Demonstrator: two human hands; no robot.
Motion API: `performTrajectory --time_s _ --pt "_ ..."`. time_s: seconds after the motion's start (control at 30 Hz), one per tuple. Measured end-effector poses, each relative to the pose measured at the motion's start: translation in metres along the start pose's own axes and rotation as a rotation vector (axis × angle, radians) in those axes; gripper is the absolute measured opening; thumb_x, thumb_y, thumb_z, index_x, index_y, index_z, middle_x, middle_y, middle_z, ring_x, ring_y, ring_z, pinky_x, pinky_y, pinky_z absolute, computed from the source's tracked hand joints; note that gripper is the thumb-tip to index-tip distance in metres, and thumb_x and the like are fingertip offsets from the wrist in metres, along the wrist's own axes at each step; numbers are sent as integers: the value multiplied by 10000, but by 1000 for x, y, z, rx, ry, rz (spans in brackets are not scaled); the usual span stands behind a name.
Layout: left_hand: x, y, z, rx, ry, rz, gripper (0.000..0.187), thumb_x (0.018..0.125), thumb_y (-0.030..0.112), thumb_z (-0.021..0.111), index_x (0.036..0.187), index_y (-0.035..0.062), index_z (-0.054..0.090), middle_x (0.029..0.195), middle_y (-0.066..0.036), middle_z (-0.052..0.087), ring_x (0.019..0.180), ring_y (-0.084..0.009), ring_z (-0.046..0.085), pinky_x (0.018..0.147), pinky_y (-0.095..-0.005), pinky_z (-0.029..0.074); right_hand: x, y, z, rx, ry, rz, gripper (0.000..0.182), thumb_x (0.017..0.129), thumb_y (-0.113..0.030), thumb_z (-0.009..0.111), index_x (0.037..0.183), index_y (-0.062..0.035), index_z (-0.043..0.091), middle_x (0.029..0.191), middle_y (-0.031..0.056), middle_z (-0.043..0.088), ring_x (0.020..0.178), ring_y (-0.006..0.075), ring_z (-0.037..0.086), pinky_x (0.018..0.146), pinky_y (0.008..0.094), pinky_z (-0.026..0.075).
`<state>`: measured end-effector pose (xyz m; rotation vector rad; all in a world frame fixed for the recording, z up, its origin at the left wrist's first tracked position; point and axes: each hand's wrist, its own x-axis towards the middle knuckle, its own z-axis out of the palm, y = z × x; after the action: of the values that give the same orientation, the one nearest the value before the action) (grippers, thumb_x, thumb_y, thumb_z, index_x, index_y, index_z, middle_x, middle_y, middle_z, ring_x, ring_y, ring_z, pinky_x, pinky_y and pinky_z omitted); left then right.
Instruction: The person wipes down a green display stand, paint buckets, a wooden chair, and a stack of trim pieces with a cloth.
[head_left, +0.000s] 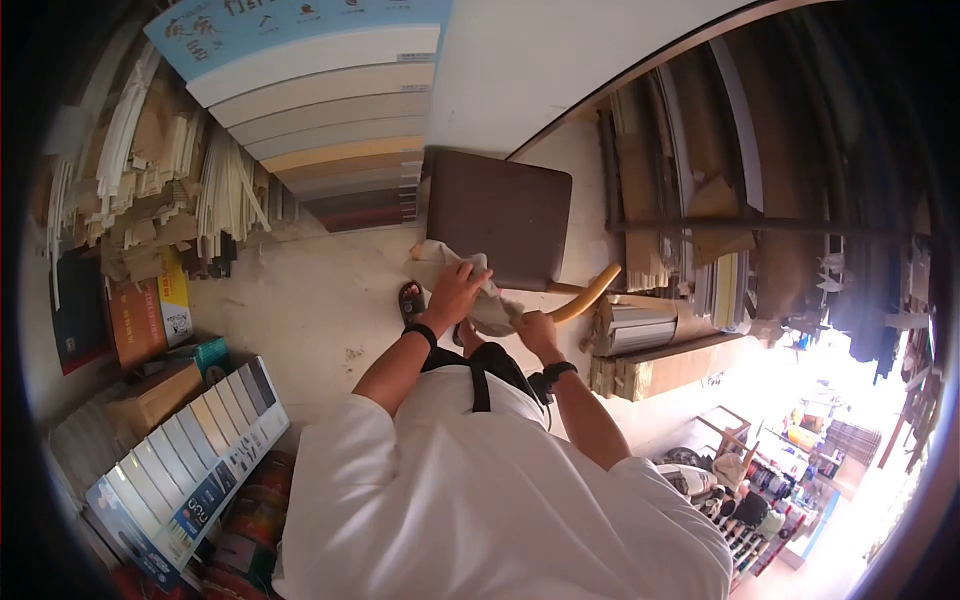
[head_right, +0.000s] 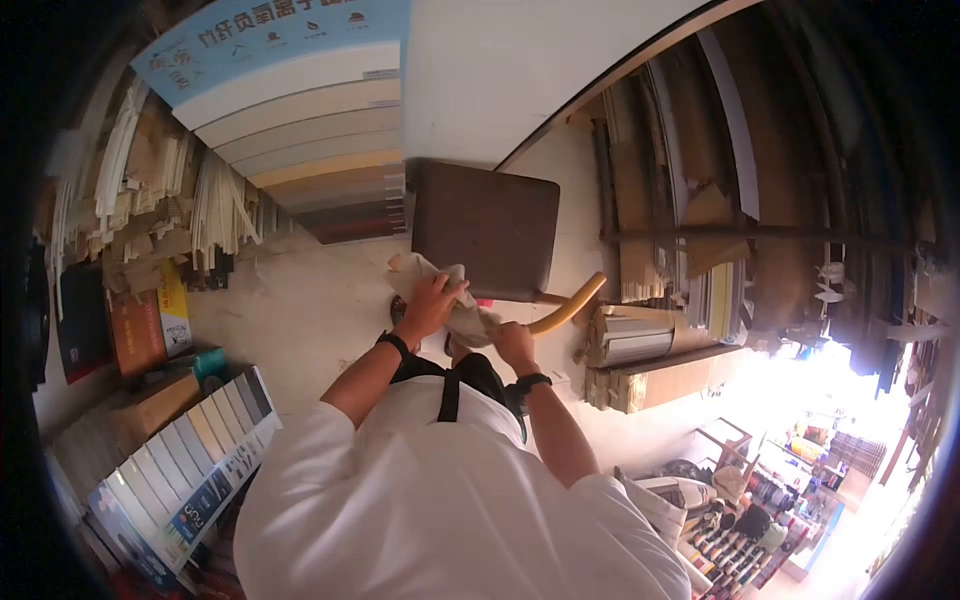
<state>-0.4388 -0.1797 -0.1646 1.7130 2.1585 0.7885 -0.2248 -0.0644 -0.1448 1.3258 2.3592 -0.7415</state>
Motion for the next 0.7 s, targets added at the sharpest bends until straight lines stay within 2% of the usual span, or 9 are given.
performTrajectory --time_s 0.17,0.23,0.27,0.37,0.4,0.47,0.57,0.67,0.7 --pt "-17 17 43 -43 -163 183 470 899 232 601 1361 181 529 1213 -125 548 1140 -326 513 994 -500 367 -28 69 -28 41 343 358 384 850 -402 584 776 -54 728 764 204 686 767 405 681 702 501 540" --pt "-13 39 49 -97 -81 217 501 909 279 595 1386 161 496 1273 -139 546 1192 -333 500 1024 -499 352 -33 83 -44 33 275 463 342 848 -376 604 894 -59 726 883 199 696 885 392 669 775 502 525" --pt "-13 44 52 -48 -162 199 556 920 348 583 1417 140 444 1341 -150 529 1239 -340 481 1056 -508 337 -34 85 -49 30 240 515 338 847 -363 614 954 -62 725 943 197 702 945 385 664 811 502 517" --pt "-13 50 51 -33 -140 131 519 916 388 592 1347 108 515 1290 -144 559 1223 -343 492 1059 -502 343 -28 81 -36 -160 383 420 446 763 -251 709 1176 -111 612 1170 156 605 1135 337 571 919 493 462" --pt "-13 48 46 -33 -199 108 510 907 405 604 1311 101 541 1273 -143 568 1220 -341 496 1063 -496 343 -25 75 -36 -134 238 368 619 730 -196 740 1290 -120 485 1283 122 480 1257 316 450 1010 483 392" --pt "-13 35 28 -27 -314 63 499 889 439 629 1239 85 595 1239 -141 586 1213 -338 503 1070 -485 343 -18 69 -15 -267 249 12 566 742 -194 724 1258 -103 510 1297 134 482 1261 320 452 1005 481 399" --pt "-13 5 7 -12 -297 72 510 851 485 665 1155 76 642 1206 -134 600 1202 -327 512 1078 -468 340 -13 43 15 -412 267 -430 529 759 -175 687 1250 -75 516 1290 180 508 1240 352 482 1018 495 395" --pt "-4 -31 -14 29 -279 47 570 803 521 704 1161 81 643 1192 -123 603 1205 -311 514 1099 -485 314 -1 -4 30 -60 -68 -316 502 772 -155 653 1251 -66 536 1256 222 544 1180 400 534 1027 498 399" --pt "0 -39 -22 60 -275 34 576 797 525 710 1160 82 644 1187 -123 605 1206 -310 514 1102 -488 308 1 -15 30 0 -53 -330 486 776 -175 653 1236 -61 547 1230 228 559 1159 411 546 1021 500 407"
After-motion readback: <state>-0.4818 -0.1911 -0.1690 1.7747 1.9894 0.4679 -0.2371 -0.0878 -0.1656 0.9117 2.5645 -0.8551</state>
